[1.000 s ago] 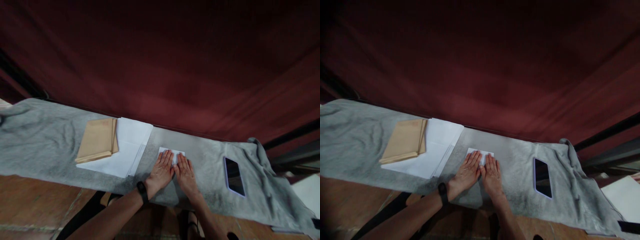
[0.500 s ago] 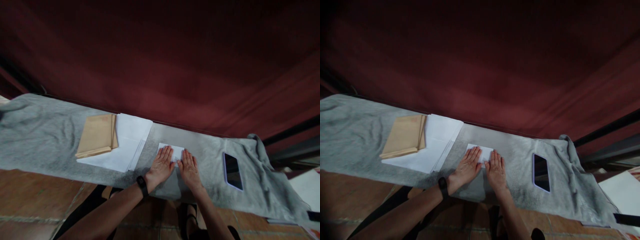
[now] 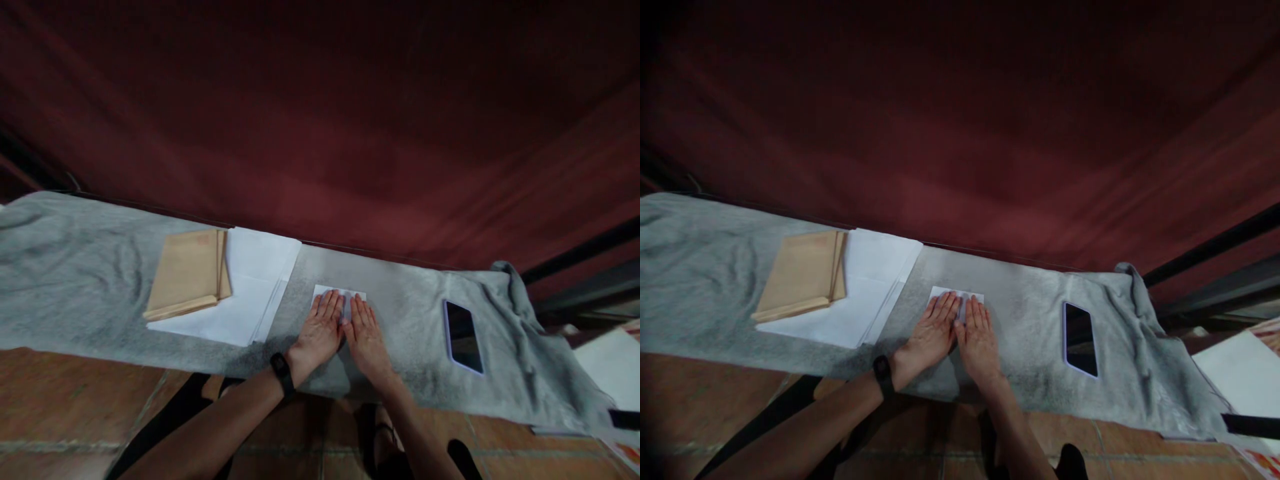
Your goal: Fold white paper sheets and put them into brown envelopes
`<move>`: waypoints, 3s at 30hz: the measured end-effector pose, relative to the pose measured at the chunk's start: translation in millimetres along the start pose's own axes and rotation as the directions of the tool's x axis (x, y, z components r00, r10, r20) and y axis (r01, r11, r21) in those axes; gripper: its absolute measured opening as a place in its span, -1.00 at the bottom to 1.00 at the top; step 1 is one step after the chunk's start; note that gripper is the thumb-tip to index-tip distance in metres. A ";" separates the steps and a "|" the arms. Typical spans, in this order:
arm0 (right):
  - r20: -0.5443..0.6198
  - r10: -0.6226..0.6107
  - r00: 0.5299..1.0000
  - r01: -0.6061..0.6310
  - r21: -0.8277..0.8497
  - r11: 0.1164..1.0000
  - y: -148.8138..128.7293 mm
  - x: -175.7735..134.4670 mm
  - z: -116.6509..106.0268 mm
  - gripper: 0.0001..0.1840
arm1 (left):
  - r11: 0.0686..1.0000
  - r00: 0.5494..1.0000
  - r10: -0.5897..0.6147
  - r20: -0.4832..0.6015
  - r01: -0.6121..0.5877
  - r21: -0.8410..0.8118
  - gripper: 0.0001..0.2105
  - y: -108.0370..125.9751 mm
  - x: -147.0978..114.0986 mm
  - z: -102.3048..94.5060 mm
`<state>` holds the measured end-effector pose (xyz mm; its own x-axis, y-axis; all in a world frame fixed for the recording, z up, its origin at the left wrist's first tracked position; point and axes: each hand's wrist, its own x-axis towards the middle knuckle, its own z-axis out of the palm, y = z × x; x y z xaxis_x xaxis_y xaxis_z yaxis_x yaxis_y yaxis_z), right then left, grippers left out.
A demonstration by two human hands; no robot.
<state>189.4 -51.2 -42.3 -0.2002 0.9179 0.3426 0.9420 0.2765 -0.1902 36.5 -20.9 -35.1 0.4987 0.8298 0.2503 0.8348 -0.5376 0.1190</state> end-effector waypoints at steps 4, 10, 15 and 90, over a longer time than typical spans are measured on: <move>0.024 -0.043 0.999 0.043 -0.019 0.999 -7.1 -3.8 2.8 -0.41 | 0.999 1.000 0.029 0.012 -0.029 0.038 -0.36 -1.6 -1.3 4.7; 0.002 -0.042 0.999 0.042 -0.056 0.998 -0.1 -7.4 4.4 -0.41 | 1.000 1.000 0.016 0.014 -0.016 -0.001 -0.40 -4.0 -1.7 2.4; -0.013 -0.004 1.000 0.003 -0.087 0.996 6.5 -7.5 3.3 -0.38 | 0.999 1.000 -0.007 0.004 0.007 -0.046 -0.43 -11.2 -1.5 -3.9; 0.013 0.032 0.999 -0.032 -0.006 0.999 -11.0 -13.7 -9.8 -0.44 | 0.985 0.989 0.130 0.067 -0.121 -0.124 -0.47 -26.0 -20.0 -28.2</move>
<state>184.4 -69.5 -35.8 -0.1738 0.9299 0.3243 0.9494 0.2457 -0.1958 -1.7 -27.7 -16.1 0.6177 0.7610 0.1984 0.7329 -0.6485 0.2057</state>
